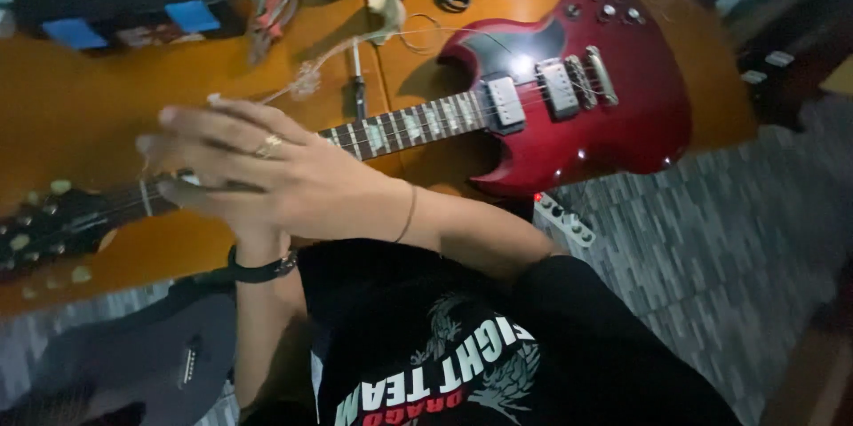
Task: The person winds a guitar string onto the tuning peg at the headstock, then moves to the bridge to thread the string through the saddle. They pull the string taut and continue winding it at the headstock.
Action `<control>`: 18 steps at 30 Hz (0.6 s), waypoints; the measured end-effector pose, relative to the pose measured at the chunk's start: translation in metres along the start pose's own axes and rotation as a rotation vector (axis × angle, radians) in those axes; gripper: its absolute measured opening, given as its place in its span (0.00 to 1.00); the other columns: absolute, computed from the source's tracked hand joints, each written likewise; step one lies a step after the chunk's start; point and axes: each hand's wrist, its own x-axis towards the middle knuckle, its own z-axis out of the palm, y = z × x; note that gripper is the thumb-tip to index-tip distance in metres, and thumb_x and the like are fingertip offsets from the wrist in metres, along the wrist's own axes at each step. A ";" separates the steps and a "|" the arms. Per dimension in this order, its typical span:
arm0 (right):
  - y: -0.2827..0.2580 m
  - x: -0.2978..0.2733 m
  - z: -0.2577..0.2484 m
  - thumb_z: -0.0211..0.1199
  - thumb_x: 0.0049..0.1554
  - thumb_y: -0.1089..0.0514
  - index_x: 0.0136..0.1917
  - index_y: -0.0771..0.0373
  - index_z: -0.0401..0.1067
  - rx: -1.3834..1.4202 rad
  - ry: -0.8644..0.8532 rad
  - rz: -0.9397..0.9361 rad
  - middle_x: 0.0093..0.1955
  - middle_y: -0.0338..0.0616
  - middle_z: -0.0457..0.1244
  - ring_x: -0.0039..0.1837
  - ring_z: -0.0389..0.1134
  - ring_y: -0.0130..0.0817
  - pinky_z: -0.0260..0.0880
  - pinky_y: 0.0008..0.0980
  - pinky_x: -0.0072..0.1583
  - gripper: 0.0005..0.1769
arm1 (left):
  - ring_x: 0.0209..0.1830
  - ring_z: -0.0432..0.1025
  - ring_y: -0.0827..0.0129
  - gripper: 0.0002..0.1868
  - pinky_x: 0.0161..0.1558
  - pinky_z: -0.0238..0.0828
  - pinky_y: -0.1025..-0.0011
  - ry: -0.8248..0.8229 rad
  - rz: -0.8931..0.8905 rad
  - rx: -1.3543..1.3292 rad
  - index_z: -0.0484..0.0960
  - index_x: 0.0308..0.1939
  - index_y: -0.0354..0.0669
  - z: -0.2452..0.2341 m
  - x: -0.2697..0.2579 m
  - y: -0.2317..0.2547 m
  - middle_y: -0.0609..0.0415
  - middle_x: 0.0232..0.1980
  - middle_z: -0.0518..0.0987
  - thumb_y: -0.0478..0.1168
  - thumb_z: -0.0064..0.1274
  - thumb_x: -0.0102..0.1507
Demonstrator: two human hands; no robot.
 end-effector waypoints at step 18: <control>0.091 -0.311 -0.169 0.66 0.63 0.66 0.57 0.67 0.78 -0.584 0.123 1.028 0.56 0.50 0.65 0.56 0.60 0.49 0.66 0.44 0.56 0.08 | 0.38 0.76 0.72 0.10 0.38 0.75 0.75 0.061 -0.350 0.356 0.76 0.49 0.49 0.078 0.048 0.003 0.57 0.44 0.81 0.43 0.38 0.74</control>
